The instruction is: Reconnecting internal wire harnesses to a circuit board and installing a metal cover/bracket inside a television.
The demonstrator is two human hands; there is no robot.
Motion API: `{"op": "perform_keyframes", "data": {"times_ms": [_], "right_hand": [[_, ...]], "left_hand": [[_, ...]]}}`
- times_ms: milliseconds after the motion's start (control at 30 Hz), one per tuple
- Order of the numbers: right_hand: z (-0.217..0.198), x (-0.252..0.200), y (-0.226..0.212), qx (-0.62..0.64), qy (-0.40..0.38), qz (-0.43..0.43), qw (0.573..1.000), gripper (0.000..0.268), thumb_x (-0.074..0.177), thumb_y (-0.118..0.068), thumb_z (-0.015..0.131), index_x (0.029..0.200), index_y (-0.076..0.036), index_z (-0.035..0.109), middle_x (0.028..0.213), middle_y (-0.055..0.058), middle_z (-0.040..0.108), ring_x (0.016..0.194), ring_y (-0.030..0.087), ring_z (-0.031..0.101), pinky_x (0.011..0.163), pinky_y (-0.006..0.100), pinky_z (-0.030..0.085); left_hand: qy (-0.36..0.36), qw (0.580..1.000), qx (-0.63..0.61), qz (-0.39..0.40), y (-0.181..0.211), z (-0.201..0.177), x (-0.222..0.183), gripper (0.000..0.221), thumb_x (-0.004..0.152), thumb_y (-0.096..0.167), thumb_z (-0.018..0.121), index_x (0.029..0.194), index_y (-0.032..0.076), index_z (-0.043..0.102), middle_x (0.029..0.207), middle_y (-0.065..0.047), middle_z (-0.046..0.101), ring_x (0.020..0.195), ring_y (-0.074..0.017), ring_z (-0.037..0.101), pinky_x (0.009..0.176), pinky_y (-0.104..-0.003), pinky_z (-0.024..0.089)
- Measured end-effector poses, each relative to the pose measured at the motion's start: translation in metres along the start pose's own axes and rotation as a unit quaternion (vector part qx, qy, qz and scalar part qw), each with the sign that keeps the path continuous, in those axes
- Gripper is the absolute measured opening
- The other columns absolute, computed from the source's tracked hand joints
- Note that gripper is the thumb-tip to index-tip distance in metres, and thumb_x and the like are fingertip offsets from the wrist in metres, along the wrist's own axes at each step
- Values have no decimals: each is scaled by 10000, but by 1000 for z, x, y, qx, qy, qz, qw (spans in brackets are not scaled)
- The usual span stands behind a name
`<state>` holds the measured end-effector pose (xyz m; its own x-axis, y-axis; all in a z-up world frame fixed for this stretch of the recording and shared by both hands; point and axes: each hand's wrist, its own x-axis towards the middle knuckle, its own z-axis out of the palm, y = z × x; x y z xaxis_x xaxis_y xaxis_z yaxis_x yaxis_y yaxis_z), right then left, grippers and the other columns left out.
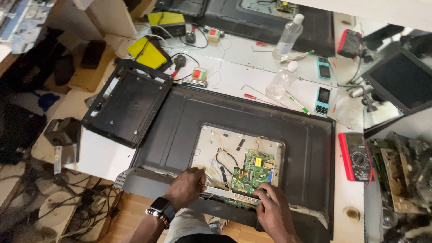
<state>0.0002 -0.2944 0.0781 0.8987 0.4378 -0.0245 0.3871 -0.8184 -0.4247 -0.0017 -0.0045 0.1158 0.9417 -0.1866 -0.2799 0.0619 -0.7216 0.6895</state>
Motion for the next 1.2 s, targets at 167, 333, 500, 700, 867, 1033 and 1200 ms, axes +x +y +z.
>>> {"op": "perform_keyframes", "data": {"times_ms": [167,333,500,700,867,1033,1200], "right_hand": [[1,-2,-12,12,26,39,999,289,755,-47,621,1020,-159,595,1182,33,446,1083,295,451,982,478,454],[-1,-1,-27,7,70,55,996,306,674,36,601,942,-110,587,1130,50,492,1051,282,492,885,433,459],[8,1,-32,-1,65,98,993,284,726,16,579,968,-133,579,1175,47,464,1089,304,473,895,474,510],[2,3,-43,-3,55,138,989,288,698,39,560,926,-137,565,1182,14,469,1092,263,511,788,406,544],[-4,6,-50,-6,60,137,989,316,649,71,576,879,-144,556,1141,-18,487,994,229,556,652,377,575],[2,1,-39,19,38,127,991,324,712,55,549,951,-162,570,1211,-14,446,1028,267,540,747,444,576],[4,-3,-32,40,26,129,991,297,806,-6,514,1034,-185,579,1302,-23,402,1048,309,541,849,503,570]], "left_hand": [[-51,998,23,-27,13,-9,2,87,828,40,518,807,125,513,843,-38,582,680,-188,546,582,-333,445],[-83,995,49,-8,6,-11,8,54,833,92,546,828,125,503,835,-57,587,707,-212,544,619,-361,450],[-68,996,37,34,-16,0,13,120,808,121,600,878,120,502,864,-77,582,696,-241,559,592,-389,445],[-85,995,23,41,-14,-8,9,106,815,64,577,862,108,493,884,-99,564,730,-252,536,595,-391,434],[-81,996,18,21,-15,-8,8,98,822,68,572,833,110,484,851,-82,556,738,-235,514,609,-385,414],[-42,998,11,40,-21,0,6,148,769,1,586,841,96,497,847,-91,565,729,-250,520,579,-398,398],[-19,1000,10,21,-17,7,2,90,819,38,565,861,92,507,865,-70,561,746,-221,515,607,-368,428]]}}
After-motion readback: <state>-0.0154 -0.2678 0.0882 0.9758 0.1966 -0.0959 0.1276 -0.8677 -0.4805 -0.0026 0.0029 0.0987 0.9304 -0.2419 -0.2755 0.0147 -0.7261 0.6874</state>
